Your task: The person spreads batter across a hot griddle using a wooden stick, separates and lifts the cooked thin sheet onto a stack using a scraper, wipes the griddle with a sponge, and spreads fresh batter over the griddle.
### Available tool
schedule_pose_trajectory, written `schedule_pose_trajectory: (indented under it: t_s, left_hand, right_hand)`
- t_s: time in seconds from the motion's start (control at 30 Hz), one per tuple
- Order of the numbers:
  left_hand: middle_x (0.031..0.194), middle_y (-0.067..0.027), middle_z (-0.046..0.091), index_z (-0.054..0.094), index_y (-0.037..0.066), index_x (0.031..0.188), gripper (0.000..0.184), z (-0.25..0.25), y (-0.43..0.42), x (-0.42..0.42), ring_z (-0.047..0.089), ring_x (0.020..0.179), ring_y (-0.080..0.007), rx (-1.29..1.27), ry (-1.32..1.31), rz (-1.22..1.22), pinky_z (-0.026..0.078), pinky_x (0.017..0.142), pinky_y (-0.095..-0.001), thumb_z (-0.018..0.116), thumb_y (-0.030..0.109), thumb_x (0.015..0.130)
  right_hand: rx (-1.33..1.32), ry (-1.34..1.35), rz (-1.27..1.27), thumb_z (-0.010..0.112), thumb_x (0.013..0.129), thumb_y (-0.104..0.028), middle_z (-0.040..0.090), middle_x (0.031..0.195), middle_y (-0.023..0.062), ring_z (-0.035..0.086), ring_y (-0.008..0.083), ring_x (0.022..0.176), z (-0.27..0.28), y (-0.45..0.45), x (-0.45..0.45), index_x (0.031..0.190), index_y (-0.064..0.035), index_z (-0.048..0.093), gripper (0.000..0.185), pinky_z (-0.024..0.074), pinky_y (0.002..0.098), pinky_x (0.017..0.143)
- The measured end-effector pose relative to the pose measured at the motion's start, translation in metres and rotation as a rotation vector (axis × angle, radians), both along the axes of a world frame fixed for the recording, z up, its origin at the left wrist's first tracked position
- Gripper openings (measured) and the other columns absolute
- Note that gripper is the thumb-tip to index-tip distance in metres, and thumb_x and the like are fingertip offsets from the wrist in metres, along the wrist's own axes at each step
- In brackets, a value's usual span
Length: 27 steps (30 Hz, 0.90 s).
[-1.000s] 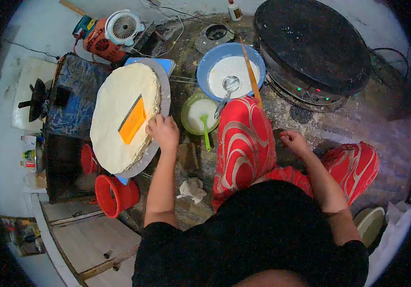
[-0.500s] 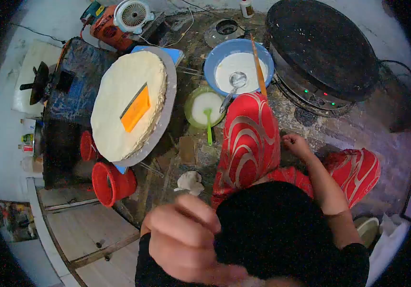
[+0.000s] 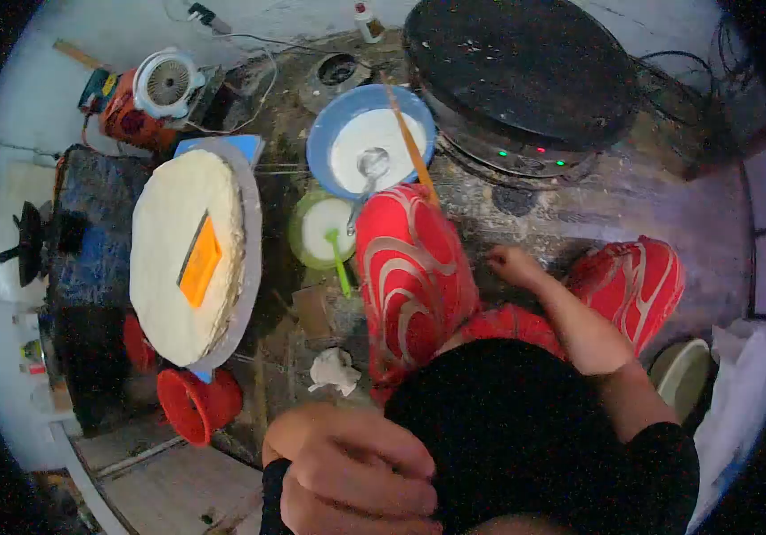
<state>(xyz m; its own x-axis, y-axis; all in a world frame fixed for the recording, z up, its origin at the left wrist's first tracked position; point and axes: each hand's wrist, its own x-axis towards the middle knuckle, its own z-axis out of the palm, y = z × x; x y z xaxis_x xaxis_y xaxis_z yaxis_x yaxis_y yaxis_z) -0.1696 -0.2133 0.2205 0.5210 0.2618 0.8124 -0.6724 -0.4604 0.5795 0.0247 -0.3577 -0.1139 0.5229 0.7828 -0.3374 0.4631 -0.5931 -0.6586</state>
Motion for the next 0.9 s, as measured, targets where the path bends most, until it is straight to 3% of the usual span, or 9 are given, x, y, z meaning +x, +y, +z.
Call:
schedule_pose_trajectory:
  t_s: [0.1,0.13,0.27,0.47,0.5,0.63,0.77,0.87,0.9]
  left_hand:
    - [0.077,-0.0045,0.048,0.056,0.007,0.069,0.022,-0.01,0.002,0.005,0.048,0.074,-0.0224,-0.03,0.043,0.071,0.043,0.062,-0.0328,0.07,0.012,0.053]
    - [0.082,-0.0065,0.049,0.057,0.005,0.076,0.026,-0.003,0.019,-0.001,0.049,0.076,-0.0233,0.292,0.364,0.245,0.043,0.063,-0.0352,0.068,0.016,0.055]
    - [0.101,-0.0154,0.047,0.053,-0.001,0.104,0.041,-0.066,0.053,-0.004,0.046,0.095,-0.0288,0.156,0.637,0.43,0.036,0.083,-0.0374,0.059,0.021,0.07]
    - [0.125,-0.021,0.032,0.028,-0.002,0.126,0.074,-0.118,0.062,-0.011,0.028,0.118,-0.034,0.207,0.956,0.431,0.02,0.098,-0.0407,0.065,0.022,0.066]
    - [0.132,-0.0227,0.022,0.018,0.0,0.13,0.088,-0.123,0.063,-0.011,0.019,0.123,-0.0364,0.224,1.005,0.396,0.016,0.1,-0.0426,0.07,0.019,0.062]
    - [0.135,-0.026,0.002,0.002,0.003,0.133,0.108,-0.115,0.062,0.004,0.009,0.125,-0.0401,0.249,1.054,0.329,0.014,0.101,-0.0438,0.076,0.016,0.054]
    - [0.133,-0.0286,-0.007,0.002,0.003,0.132,0.111,-0.113,0.065,0.015,0.009,0.124,-0.0433,0.205,1.159,0.306,0.016,0.1,-0.0436,0.078,0.016,0.053]
    - [0.132,-0.0291,-0.001,0.004,0.003,0.132,0.109,-0.113,0.074,0.015,0.012,0.122,-0.0436,0.239,1.211,0.324,0.017,0.1,-0.0431,0.078,0.018,0.053]
    - [0.13,-0.0301,0.004,0.009,0.003,0.132,0.105,-0.115,0.077,0.015,0.013,0.12,-0.0453,0.256,1.16,0.326,0.017,0.099,-0.0456,0.077,0.022,0.053]
  right_hand:
    - [-0.088,0.071,-0.024,0.055,0.076,-0.025,0.06,0.087,0.0132,0.058,0.0276,0.079,-0.006,0.002,0.001,0.096,-0.0086,0.059,0.025,0.0453,0.0364,0.069]
    - [-0.099,0.069,-0.033,0.055,0.076,-0.025,0.06,0.087,0.0132,0.058,0.0276,0.079,-0.004,0.001,0.001,0.096,-0.0086,0.059,0.025,0.0453,0.0364,0.069]
    - [-0.119,0.064,-0.034,0.054,0.076,-0.029,0.061,0.088,0.0115,0.058,0.0279,0.08,-0.002,0.0,0.0,0.097,-0.0123,0.059,0.027,0.0454,0.0373,0.07]
    - [-0.266,0.142,-0.084,0.054,0.075,-0.03,0.061,0.086,0.0118,0.058,0.0289,0.08,-0.021,0.003,0.013,0.096,-0.0126,0.059,0.028,0.0457,0.0367,0.071]
    - [-0.293,0.139,-0.067,0.054,0.075,-0.029,0.061,0.086,0.012,0.058,0.029,0.081,-0.032,0.003,0.018,0.096,-0.0116,0.059,0.028,0.0457,0.0365,0.071]
    - [-0.441,0.118,-0.128,0.055,0.074,-0.027,0.061,0.086,0.0146,0.058,0.0301,0.081,-0.062,-0.003,0.043,0.097,-0.0078,0.059,0.03,0.0454,0.0378,0.072]
    - [-0.612,-0.044,-0.098,0.054,0.07,-0.02,0.059,0.091,0.0171,0.057,0.0303,0.084,-0.031,0.006,0.075,0.091,-0.0036,0.059,0.027,0.0455,0.0384,0.072]
    - [-0.699,-0.189,0.07,0.054,0.064,-0.016,0.058,0.095,0.0171,0.056,0.0319,0.086,-0.052,0.006,0.099,0.082,-0.0047,0.062,0.022,0.0456,0.0396,0.074]
    - [-0.618,-0.262,-0.069,0.054,0.064,-0.017,0.058,0.095,0.0169,0.056,0.0317,0.087,-0.058,0.006,0.102,0.085,-0.0055,0.061,0.025,0.0454,0.0402,0.074]
